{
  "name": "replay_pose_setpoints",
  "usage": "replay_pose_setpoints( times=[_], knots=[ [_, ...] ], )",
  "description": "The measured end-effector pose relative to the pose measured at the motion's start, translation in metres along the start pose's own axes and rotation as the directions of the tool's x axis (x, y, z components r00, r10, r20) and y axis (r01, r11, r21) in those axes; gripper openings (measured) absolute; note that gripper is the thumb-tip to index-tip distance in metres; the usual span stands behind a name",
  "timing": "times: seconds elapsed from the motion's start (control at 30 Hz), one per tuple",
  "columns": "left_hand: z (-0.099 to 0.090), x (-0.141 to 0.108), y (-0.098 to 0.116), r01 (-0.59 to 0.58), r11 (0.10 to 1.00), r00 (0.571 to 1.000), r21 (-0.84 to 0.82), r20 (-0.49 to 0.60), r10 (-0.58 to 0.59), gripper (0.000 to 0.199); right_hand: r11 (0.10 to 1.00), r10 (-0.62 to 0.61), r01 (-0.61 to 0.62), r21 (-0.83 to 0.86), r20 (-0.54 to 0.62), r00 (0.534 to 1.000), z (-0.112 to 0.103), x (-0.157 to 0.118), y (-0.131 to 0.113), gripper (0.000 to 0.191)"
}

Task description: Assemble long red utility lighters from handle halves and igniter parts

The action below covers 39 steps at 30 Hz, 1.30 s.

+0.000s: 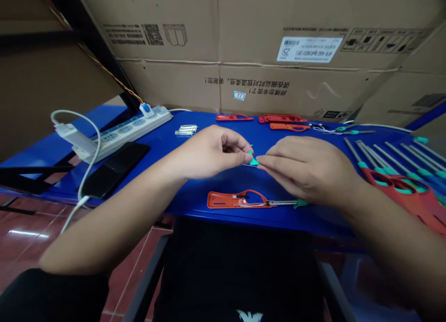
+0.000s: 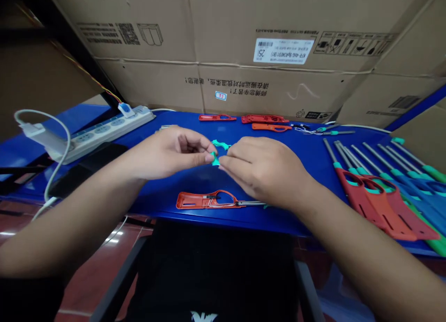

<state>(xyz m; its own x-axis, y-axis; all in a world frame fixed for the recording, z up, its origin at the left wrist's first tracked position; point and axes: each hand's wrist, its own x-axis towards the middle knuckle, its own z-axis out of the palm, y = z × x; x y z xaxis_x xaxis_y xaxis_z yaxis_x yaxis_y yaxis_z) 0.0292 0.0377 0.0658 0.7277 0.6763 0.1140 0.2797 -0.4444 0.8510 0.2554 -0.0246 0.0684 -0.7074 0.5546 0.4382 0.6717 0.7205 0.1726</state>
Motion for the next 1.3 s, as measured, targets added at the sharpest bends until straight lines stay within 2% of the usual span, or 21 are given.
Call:
replay_pose_setpoints(
  times=[0.07, 0.13, 0.2, 0.27, 0.37, 0.47, 0.67, 0.9, 1.17, 1.3],
  knots=[
    [0.014, -0.018, 0.004, -0.061, 0.993, 0.992, 0.104, -0.106, 0.072, 0.02, 0.995, 0.035, -0.031, 0.094, -0.036, 0.999, -0.003, -0.008, -0.011, 0.026],
    [0.032, -0.037, 0.002, -0.086, 0.929, 0.964, 0.359, -0.207, 0.169, 0.02, 0.969, 0.108, -0.095, 0.229, -0.043, 0.993, 0.0, -0.018, -0.017, 0.02],
    [0.05, -0.055, -0.005, -0.086, 0.872, 0.968, 0.481, -0.166, 0.187, 0.021, 0.923, 0.172, -0.157, 0.35, -0.011, 0.985, 0.007, -0.028, -0.019, 0.014],
    [0.064, -0.068, -0.013, -0.066, 0.873, 0.985, 0.483, -0.111, 0.136, 0.023, 0.886, 0.202, -0.198, 0.419, 0.035, 0.979, 0.016, -0.036, -0.02, 0.012],
    [0.077, -0.077, -0.023, -0.067, 0.877, 0.982, 0.476, -0.123, 0.142, 0.021, 0.861, 0.204, -0.229, 0.453, 0.104, 0.973, 0.027, -0.043, -0.021, 0.012],
    [0.08, -0.076, -0.026, -0.091, 0.892, 0.975, 0.443, -0.144, 0.171, 0.018, 0.842, 0.195, -0.242, 0.483, 0.147, 0.97, 0.03, -0.046, -0.025, 0.015],
    [0.079, -0.075, -0.027, -0.134, 0.907, 0.965, 0.399, -0.154, 0.21, 0.017, 0.825, 0.219, -0.252, 0.506, 0.126, 0.968, 0.028, -0.048, -0.033, 0.014],
    [0.079, -0.076, -0.027, -0.157, 0.909, 0.959, 0.387, -0.16, 0.234, 0.016, 0.818, 0.197, -0.263, 0.512, 0.18, 0.964, 0.033, -0.048, -0.035, 0.013],
    [0.078, -0.074, -0.029, -0.17, 0.907, 0.948, 0.385, -0.187, 0.257, 0.014, 0.838, 0.2, -0.221, 0.498, 0.097, 0.975, 0.039, -0.053, -0.041, 0.011],
    [0.08, -0.077, -0.032, -0.187, 0.884, 0.926, 0.428, -0.224, 0.305, 0.012, 0.823, 0.222, -0.226, 0.521, 0.072, 0.972, 0.04, -0.055, -0.041, 0.011]
  ],
)
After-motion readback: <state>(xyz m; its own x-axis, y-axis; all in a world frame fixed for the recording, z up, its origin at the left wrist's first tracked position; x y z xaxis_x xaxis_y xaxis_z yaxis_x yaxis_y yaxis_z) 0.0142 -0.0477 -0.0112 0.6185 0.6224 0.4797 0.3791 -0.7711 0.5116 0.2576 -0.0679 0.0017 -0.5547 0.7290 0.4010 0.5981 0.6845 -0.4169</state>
